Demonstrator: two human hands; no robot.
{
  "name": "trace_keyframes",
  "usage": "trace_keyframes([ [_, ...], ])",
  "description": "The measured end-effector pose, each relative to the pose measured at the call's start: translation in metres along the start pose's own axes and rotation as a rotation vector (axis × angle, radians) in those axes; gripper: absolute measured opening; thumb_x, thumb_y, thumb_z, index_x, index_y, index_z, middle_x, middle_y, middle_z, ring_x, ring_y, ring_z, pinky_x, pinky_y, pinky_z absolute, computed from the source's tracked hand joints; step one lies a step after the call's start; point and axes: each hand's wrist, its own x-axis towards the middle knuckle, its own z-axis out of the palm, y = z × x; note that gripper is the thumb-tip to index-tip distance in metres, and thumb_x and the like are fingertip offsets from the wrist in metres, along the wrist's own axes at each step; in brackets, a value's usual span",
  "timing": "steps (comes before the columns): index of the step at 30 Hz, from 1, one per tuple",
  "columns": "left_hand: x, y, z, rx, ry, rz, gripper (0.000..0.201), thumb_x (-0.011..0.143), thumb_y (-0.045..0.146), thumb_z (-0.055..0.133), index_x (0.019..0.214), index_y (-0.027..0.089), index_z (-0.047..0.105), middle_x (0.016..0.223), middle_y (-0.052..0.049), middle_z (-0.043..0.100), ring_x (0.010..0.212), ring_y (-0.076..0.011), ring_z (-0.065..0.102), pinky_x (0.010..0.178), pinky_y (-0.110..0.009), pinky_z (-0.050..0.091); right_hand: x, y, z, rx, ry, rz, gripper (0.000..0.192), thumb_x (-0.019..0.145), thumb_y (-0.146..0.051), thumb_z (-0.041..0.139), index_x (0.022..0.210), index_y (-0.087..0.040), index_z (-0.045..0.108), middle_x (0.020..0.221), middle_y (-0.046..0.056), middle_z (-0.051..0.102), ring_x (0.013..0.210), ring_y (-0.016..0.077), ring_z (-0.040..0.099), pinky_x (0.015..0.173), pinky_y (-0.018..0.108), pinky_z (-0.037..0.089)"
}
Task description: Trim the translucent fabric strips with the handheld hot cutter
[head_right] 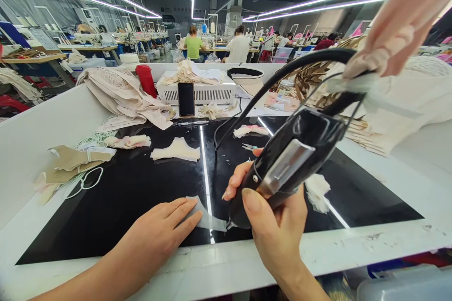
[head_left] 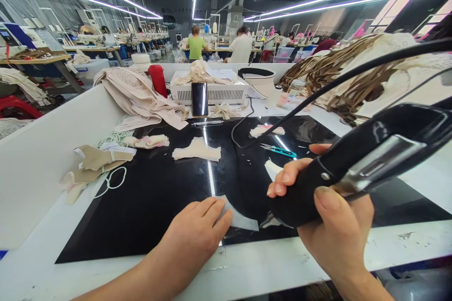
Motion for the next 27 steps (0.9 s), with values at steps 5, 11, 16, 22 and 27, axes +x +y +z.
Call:
trace_keyframes([
  [5, 0.0, -0.007, 0.002, -0.153, -0.011, -0.023, 0.046, 0.091, -0.006, 0.052, 0.133, 0.01, 0.062, 0.14, -0.015, 0.074, 0.12, -0.0294, 0.076, 0.088, -0.039, 0.067, 0.004, -0.008, -0.001, -0.133, -0.028, -0.028, 0.045, 0.086, -0.045, 0.091, 0.122, -0.028, 0.071, 0.092, 0.0, 0.078, 0.079, 0.0193, 0.075, 0.074, 0.033, 0.066],
  [11, 0.011, -0.025, -0.021, -0.335, 0.0, -0.173, 0.032, 0.103, 0.004, 0.057, 0.13, 0.017, 0.068, 0.138, -0.01, 0.074, 0.12, -0.0259, 0.074, 0.098, -0.039, 0.064, 0.002, -0.003, 0.014, -0.029, -0.054, 0.03, 0.04, 0.087, -0.046, 0.091, 0.115, -0.027, 0.069, 0.093, -0.001, 0.074, 0.071, 0.0171, 0.072, 0.064, 0.032, 0.064],
  [16, -0.006, -0.045, -0.048, -0.34, -0.104, -0.314, 0.021, 0.109, 0.015, 0.056, 0.118, 0.019, 0.074, 0.112, -0.006, 0.078, 0.1, -0.0221, 0.075, 0.09, -0.035, 0.062, -0.003, 0.01, 0.04, 0.109, -0.072, 0.072, 0.041, 0.087, -0.045, 0.09, 0.116, -0.028, 0.066, 0.089, -0.002, 0.071, 0.068, 0.0164, 0.068, 0.06, 0.031, 0.061],
  [22, -0.046, -0.036, -0.041, -0.432, -0.117, -0.474, 0.017, 0.101, 0.02, 0.075, 0.118, 0.021, 0.074, 0.116, -0.004, 0.073, 0.104, -0.0197, 0.071, 0.094, -0.032, 0.059, -0.007, 0.023, 0.067, 0.181, -0.093, 0.075, 0.038, 0.089, -0.042, 0.088, 0.116, -0.029, 0.065, 0.088, -0.003, 0.071, 0.067, 0.0152, 0.067, 0.061, 0.03, 0.059],
  [27, -0.041, -0.024, -0.025, -0.468, -0.08, -0.485, 0.03, 0.091, 0.022, 0.088, 0.117, 0.021, 0.073, 0.116, -0.004, 0.07, 0.106, -0.0223, 0.068, 0.095, -0.036, 0.057, -0.005, 0.028, 0.074, 0.179, -0.102, 0.063, 0.038, 0.089, -0.041, 0.088, 0.115, -0.028, 0.063, 0.088, -0.003, 0.071, 0.067, 0.016, 0.067, 0.058, 0.03, 0.057],
])
